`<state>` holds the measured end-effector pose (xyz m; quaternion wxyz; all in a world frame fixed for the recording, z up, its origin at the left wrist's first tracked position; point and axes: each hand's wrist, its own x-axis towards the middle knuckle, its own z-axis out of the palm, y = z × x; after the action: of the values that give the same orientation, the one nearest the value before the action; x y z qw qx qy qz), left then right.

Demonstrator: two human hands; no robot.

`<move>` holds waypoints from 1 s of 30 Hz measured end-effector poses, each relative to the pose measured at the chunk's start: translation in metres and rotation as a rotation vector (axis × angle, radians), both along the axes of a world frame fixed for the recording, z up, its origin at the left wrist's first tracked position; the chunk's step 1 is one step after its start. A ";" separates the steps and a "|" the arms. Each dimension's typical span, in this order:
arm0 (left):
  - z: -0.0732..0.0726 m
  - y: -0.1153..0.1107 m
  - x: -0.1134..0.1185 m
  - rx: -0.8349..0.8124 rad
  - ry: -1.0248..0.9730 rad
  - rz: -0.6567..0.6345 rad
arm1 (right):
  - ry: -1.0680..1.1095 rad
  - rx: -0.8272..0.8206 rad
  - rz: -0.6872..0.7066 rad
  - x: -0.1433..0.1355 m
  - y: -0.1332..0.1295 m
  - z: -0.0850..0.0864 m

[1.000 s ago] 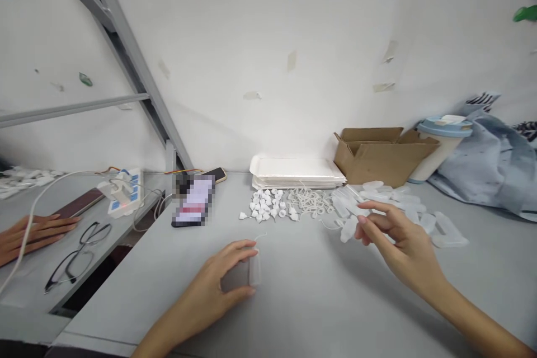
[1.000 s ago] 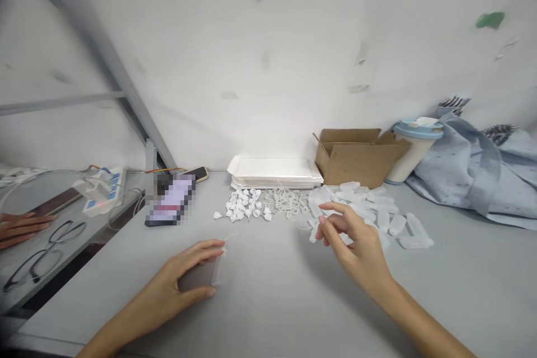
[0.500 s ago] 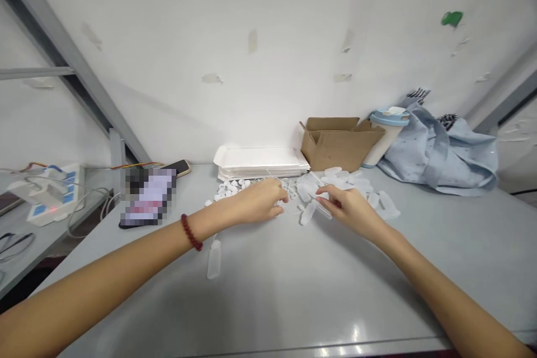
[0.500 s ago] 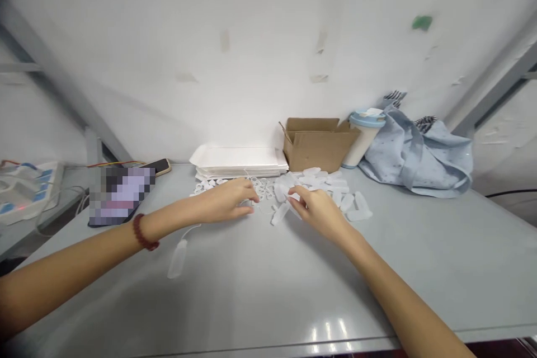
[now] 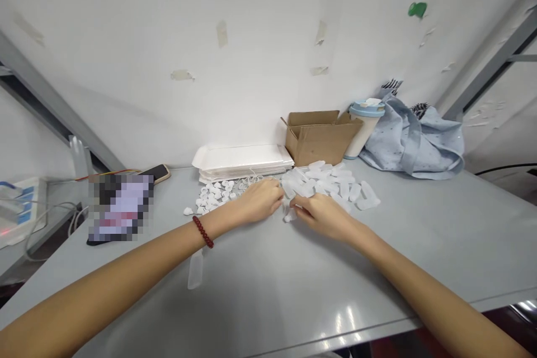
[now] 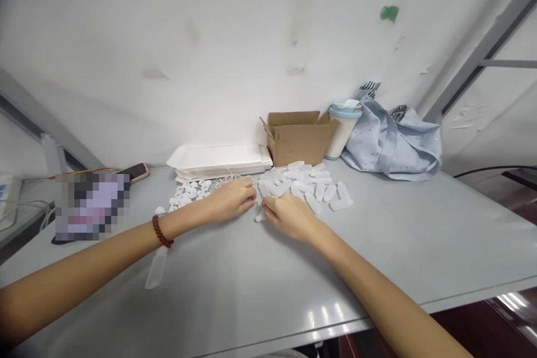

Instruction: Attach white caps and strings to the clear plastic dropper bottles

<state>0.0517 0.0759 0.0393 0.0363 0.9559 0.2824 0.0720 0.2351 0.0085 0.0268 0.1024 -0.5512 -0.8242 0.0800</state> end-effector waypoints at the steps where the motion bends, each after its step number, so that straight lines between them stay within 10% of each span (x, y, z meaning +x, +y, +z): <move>1: 0.002 -0.001 -0.005 -0.008 -0.026 0.029 | -0.005 -0.011 0.017 0.000 -0.001 -0.001; 6: 0.018 -0.022 -0.037 -0.141 -0.177 0.176 | -0.054 0.010 0.096 -0.002 -0.006 -0.003; 12: 0.025 -0.056 -0.054 -0.698 -0.475 0.387 | 0.134 0.118 0.139 -0.016 -0.014 -0.002; 21: 0.024 -0.132 -0.092 -0.865 -0.553 0.683 | 0.434 0.068 0.262 -0.044 -0.032 -0.005; 30: 0.002 -0.123 -0.065 -1.106 -0.791 0.636 | 0.491 0.086 0.363 -0.049 -0.038 -0.006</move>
<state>-0.0133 -0.0468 0.0417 0.5874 0.5735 0.5060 0.2648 0.1860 -0.0298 0.0212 0.3058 -0.3544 -0.8624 0.1927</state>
